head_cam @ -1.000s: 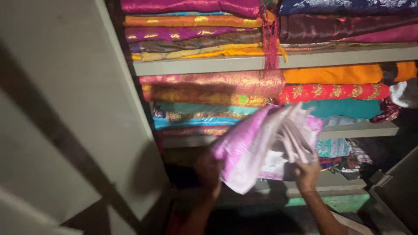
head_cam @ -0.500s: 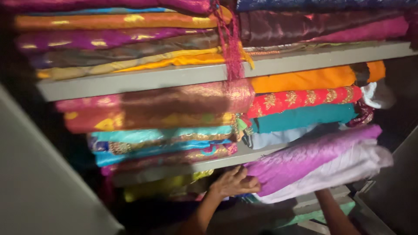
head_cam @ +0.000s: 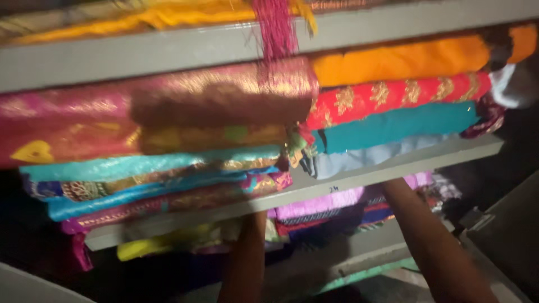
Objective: The person rearranges folded garments on the shelves of a closet, moving some items from lower shelves to higher ones and patting the stacks to straighten them.
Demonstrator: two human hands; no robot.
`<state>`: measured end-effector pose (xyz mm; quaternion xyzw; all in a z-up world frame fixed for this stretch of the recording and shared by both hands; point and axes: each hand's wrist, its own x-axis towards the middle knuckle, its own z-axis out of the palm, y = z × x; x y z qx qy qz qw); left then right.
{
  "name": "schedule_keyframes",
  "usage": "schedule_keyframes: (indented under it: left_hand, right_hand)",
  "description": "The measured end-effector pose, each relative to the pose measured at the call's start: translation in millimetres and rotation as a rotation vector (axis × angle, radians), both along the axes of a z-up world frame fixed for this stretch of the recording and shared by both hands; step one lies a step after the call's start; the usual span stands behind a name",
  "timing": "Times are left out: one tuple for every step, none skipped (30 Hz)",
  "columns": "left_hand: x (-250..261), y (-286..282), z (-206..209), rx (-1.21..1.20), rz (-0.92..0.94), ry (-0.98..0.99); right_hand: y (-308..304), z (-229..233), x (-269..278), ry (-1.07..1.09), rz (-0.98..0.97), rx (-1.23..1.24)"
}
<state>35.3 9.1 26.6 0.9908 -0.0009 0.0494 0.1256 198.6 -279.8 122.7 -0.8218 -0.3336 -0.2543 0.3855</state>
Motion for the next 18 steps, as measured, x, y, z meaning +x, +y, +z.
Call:
schedule_keyframes:
  left_hand:
    - [1, -2, -1, -0.001, 0.009, -0.020]
    - [1, -6, -3, -0.004, 0.016, -0.042]
    - [3, -8, -3, -0.003, 0.020, -0.069]
    - [5, -10, -1, -0.003, 0.026, -0.094]
    - [12, -11, 4, 0.000, 0.033, -0.131]
    - [17, -12, 8, 0.003, 0.037, -0.163]
    - [19, -11, 10, 0.009, 0.045, -0.188]
    - [18, -11, 10, 0.015, 0.052, -0.207]
    - [18, -13, 9, 0.011, 0.055, -0.219]
    - [18, -15, 7, 0.015, 0.058, -0.232]
    - [22, -17, 7, 0.013, 0.059, -0.247]
    - [25, -19, 7, 0.012, 0.058, -0.258]
    - [32, -21, 7, 0.012, 0.058, -0.269]
    - [40, -22, 8, 0.009, 0.058, -0.277]
    - [43, -20, 5, 0.011, 0.061, -0.268]
    - [45, -17, 0, 0.008, 0.065, -0.253]
    - [48, -16, -5, 0.001, 0.073, -0.237]
    - [50, -15, -11, -0.012, 0.082, -0.220]
  right_hand:
    - [8, 3, -2, -0.005, 0.038, -0.031]
    - [15, -4, -11, -0.001, 0.079, -0.077]
    - [23, -12, -20, -0.003, 0.128, -0.114]
    - [32, -24, -33, 0.001, 0.155, -0.157]
    - [41, -30, -38, -0.013, 0.175, -0.190]
    - [48, -33, -38, -0.022, 0.185, -0.208]
    - [56, -33, -32, -0.032, 0.188, -0.212]
    - [61, -32, -23, -0.038, 0.182, -0.200]
    - [61, -32, -14, -0.043, 0.172, -0.197]
    - [63, -31, -4, -0.046, 0.169, -0.193]
    - [64, -32, 3, -0.054, 0.161, -0.199]
    - [66, -33, 9, -0.055, 0.161, -0.203]
    - [66, -34, 16, -0.061, 0.157, -0.205]
    - [65, -35, 23, -0.064, 0.154, -0.210]
    - [67, -40, 27, -0.064, 0.155, -0.208]
    - [70, -44, 32, -0.066, 0.156, -0.201]
    - [70, -48, 35, -0.065, 0.158, -0.203]
    - [70, -53, 37, -0.062, 0.163, -0.204]
